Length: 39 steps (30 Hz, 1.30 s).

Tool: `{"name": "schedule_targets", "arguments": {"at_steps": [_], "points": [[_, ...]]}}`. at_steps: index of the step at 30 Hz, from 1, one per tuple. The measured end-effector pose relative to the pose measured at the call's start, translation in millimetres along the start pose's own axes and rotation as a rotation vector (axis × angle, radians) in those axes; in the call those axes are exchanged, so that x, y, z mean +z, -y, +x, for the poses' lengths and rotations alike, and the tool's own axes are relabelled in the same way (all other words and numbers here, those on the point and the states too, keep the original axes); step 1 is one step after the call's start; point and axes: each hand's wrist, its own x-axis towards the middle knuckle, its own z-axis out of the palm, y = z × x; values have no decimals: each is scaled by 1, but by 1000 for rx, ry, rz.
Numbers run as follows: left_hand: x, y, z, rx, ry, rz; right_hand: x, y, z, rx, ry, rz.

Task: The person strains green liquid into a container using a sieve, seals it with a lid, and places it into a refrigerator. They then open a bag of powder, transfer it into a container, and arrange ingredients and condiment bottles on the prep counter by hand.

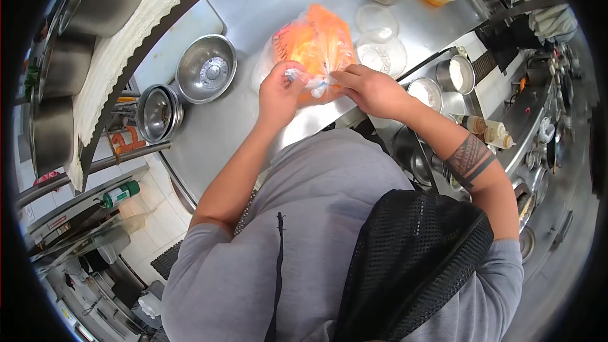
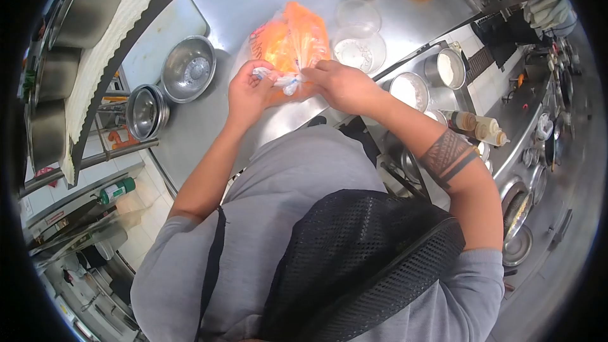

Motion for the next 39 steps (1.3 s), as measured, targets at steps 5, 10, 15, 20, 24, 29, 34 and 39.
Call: {"name": "schedule_targets", "arguments": {"at_steps": [5, 10, 15, 20, 24, 29, 34, 39], "points": [[-10, 3, 6, -39, 80, 100, 30, -15, 24, 42, 13, -108], [-15, 27, 17, -9, -49, -54, 20, -13, 30, -25, 36, -202], [-23, 45, 33, 3, -55, 57, 22, -14, 33, 11, 36, -175], [-19, 54, 37, 16, -51, 33, 26, -13, 34, 198, 17, -13], [-20, 34, 34, -91, -35, 35, 17, 14, 37, 30, 29, -27], [-15, 53, 42, -76, -78, 89, 37, 12, 47, -44, 189, -273], [-12, 45, 34, 52, -147, 145, 4, 21, 52, 7, 45, 34], [-15, 44, 34, 76, -93, 191, -58, 34, 68, 419, -52, 739]]}}
